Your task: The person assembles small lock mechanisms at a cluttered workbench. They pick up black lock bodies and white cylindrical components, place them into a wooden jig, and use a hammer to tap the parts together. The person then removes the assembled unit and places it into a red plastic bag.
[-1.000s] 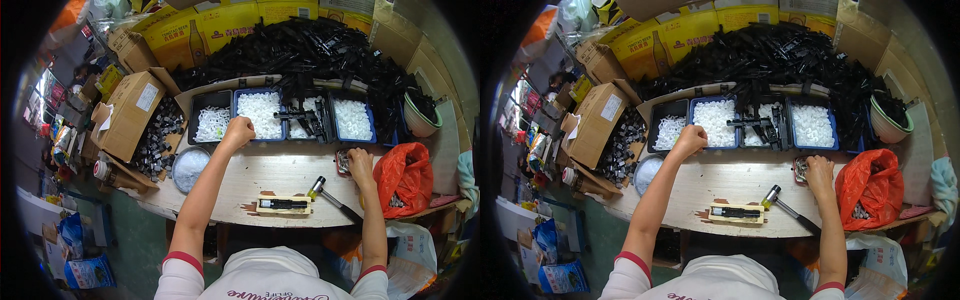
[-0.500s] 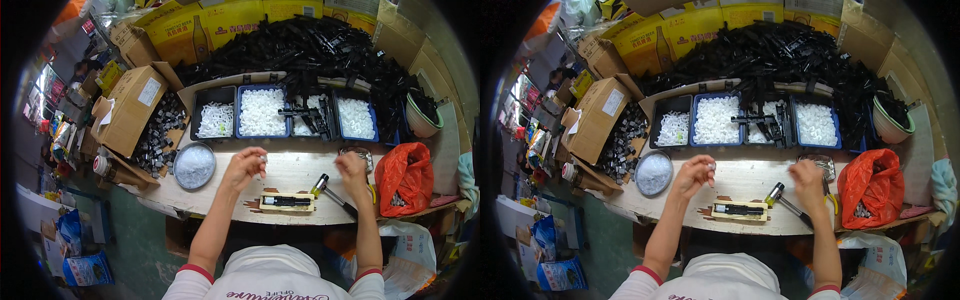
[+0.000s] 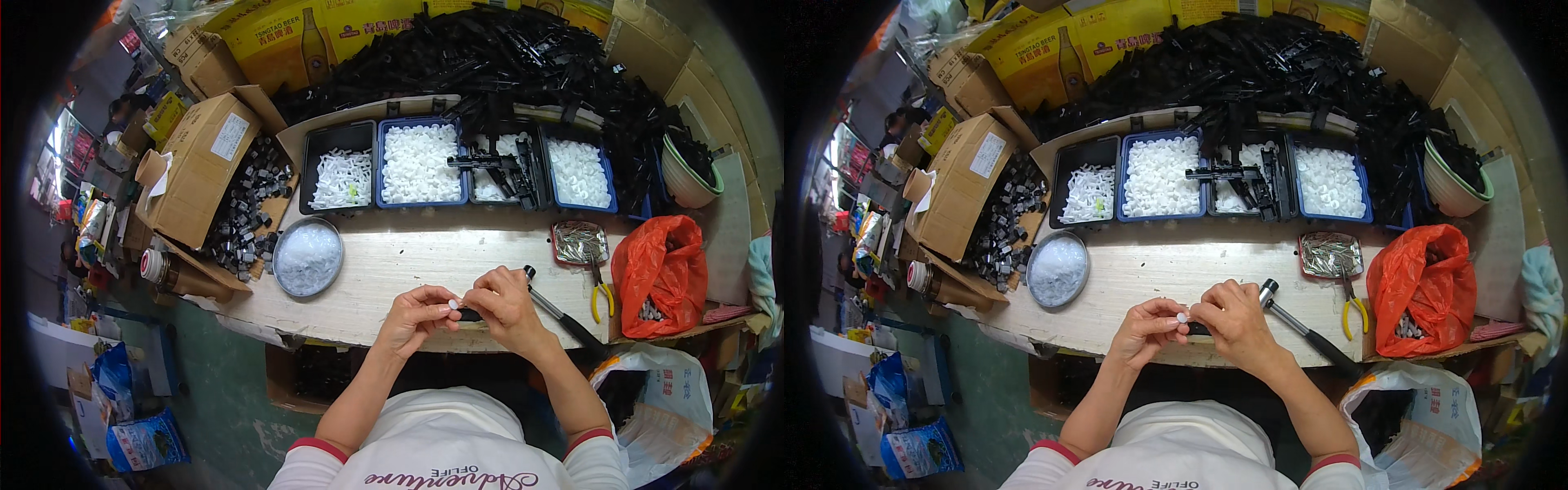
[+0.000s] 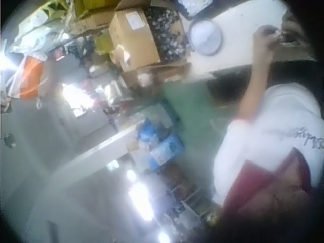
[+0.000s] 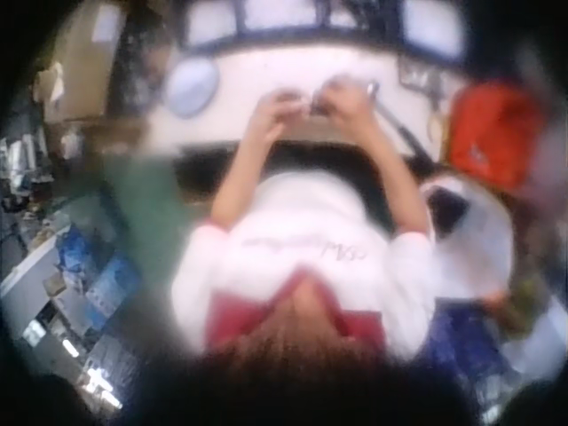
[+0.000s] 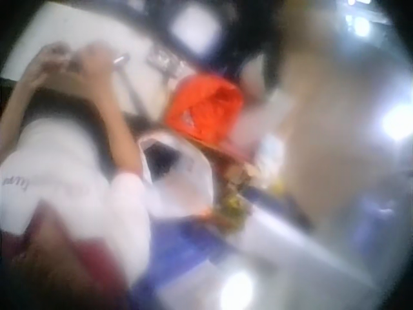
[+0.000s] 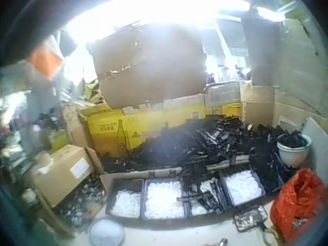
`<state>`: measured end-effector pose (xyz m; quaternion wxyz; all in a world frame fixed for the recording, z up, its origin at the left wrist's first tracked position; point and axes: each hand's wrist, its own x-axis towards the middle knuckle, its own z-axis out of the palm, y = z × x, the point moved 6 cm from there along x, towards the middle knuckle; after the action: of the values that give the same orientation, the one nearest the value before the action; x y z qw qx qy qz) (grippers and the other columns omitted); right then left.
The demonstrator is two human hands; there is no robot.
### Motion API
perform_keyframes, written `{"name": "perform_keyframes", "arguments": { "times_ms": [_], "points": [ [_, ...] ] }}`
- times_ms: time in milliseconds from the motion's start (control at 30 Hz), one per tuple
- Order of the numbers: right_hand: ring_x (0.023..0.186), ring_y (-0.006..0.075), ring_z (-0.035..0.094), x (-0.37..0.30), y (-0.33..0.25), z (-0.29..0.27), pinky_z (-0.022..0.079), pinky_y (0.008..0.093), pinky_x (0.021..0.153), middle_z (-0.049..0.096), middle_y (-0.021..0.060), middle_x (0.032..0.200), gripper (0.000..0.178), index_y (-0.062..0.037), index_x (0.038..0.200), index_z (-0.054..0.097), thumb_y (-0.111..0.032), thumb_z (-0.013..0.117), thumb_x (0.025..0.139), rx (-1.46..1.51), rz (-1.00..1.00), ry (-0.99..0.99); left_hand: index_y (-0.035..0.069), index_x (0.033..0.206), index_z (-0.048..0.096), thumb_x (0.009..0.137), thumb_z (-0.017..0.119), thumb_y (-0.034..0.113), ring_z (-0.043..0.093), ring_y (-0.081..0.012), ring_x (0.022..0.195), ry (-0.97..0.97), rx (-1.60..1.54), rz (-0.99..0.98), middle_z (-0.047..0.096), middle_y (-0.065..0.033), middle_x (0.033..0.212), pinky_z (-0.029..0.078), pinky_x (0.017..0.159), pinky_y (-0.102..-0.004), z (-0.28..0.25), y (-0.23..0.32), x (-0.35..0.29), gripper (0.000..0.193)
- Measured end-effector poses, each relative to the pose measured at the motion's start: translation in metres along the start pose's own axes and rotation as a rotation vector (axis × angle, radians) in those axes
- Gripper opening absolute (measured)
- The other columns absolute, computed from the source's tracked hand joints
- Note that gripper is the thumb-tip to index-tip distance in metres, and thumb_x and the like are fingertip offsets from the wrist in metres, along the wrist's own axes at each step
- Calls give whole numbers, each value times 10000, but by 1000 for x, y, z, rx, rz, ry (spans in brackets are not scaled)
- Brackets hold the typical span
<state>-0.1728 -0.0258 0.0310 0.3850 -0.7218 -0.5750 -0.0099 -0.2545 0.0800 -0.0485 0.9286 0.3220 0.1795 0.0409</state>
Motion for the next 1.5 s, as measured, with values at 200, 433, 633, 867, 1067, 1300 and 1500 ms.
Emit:
{"name": "perform_keyframes", "arguments": {
  "times_ms": [200, 433, 633, 867, 1067, 1300, 1500],
  "points": [
    [771, 188, 480, 4, -8, 1, 297, 338, 710, 497, 29, 776, 233, -108, 826, 589, -22, 620, 611, -91, -85, -46, -36, 937, 589, 756, 591, -65, 632, -198, 761, 5, 108, 42, 611, -128, 861, 556, 641, -287, 5, 6, -6, 183],
    [784, 198, 476, 10, -25, 6, 323, 351, 714, 492, 36, 783, 175, -95, 786, 552, -64, 631, 634, -214, -218, -176, -37, 967, 584, 770, 584, -58, 623, -175, 747, -10, 259, 148, 613, -127, 860, 548, 649, -271, 10, 10, -8, 198],
    [766, 193, 491, 10, -17, 9, 330, 338, 694, 525, 33, 786, 154, -78, 803, 563, -74, 637, 668, -4, -162, -56, -25, 989, 589, 795, 584, -20, 610, -151, 704, 43, 399, 210, 613, -117, 840, 543, 616, -256, 11, 10, -14, 195],
    [747, 198, 499, -11, 1, 18, 308, 305, 661, 547, 37, 788, 106, -61, 826, 568, -56, 618, 732, 272, 121, 142, -35, 1004, 581, 800, 579, -12, 606, -153, 635, 80, 217, 253, 619, -140, 815, 539, 534, -252, -2, -3, -22, 206],
    [738, 213, 476, -10, -6, 30, 301, 314, 653, 522, 37, 782, 99, -54, 822, 546, -46, 597, 737, 267, 109, 173, -10, 1016, 587, 811, 585, 14, 589, -119, 622, 69, 242, 331, 610, -97, 792, 507, 477, -214, 2, -6, -24, 206],
    [763, 222, 433, -15, 5, 35, 275, 355, 697, 484, 42, 757, 107, -69, 784, 504, -28, 582, 723, -7, 101, 12, 18, 965, 627, 768, 626, 5, 489, -51, 586, 227, 830, 430, 543, -15, 802, 399, 480, -160, 2, 24, -30, 198],
    [791, 224, 431, -16, 7, 51, 271, 373, 733, 482, 45, 766, 103, -70, 778, 506, -34, 584, 721, -166, 90, -86, 33, 936, 640, 721, 644, -34, 447, -44, 598, 245, 1005, 425, 520, -7, 789, 385, 531, -176, -10, 19, -21, 225]
  ]
}}
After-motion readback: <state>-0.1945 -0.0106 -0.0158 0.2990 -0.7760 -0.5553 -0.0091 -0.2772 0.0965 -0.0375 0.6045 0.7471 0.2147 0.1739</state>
